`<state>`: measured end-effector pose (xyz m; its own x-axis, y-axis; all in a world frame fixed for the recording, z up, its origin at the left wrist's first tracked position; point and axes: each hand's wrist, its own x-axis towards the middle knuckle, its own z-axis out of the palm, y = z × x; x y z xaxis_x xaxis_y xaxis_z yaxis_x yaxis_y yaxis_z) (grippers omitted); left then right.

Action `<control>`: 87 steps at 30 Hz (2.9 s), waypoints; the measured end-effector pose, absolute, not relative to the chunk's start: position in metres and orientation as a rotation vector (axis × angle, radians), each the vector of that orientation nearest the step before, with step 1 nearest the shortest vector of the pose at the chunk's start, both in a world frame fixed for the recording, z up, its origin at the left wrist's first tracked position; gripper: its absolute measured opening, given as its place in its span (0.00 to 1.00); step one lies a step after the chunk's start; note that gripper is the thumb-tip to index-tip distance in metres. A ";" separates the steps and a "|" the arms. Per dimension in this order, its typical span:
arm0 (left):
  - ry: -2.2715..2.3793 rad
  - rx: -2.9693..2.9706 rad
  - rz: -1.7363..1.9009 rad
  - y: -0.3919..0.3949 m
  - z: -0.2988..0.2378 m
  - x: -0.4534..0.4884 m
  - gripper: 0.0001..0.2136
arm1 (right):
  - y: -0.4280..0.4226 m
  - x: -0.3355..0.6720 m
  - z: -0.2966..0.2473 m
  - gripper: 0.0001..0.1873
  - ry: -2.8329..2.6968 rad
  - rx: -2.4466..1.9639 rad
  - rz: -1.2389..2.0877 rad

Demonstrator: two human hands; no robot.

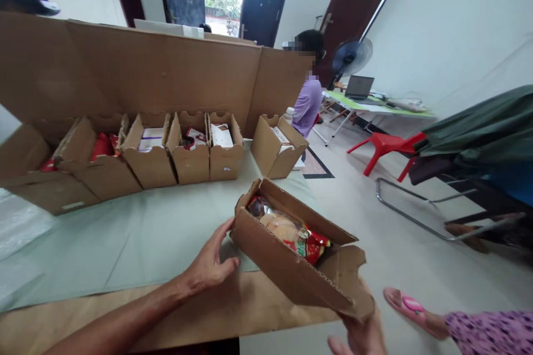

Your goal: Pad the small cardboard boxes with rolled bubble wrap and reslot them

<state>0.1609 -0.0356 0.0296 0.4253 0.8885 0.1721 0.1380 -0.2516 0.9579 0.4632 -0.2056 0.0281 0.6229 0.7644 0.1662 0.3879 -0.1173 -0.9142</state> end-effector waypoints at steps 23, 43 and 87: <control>1.728 1.697 1.381 -0.019 0.012 -0.015 0.32 | 0.038 0.277 0.004 0.42 -1.300 -1.455 0.896; 2.547 1.675 1.299 -0.120 0.037 -0.172 0.12 | -0.002 0.276 0.007 0.28 -1.416 -1.592 0.796; 1.364 2.012 0.586 -0.075 0.031 0.000 0.29 | -0.038 0.253 0.131 0.11 -0.949 -1.096 0.429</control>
<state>-0.0004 -0.0745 0.0313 0.3650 0.9309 0.0131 0.6505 -0.2650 0.7118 0.2533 -0.0377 0.1307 0.5534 0.7117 0.4327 0.1446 0.4296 -0.8914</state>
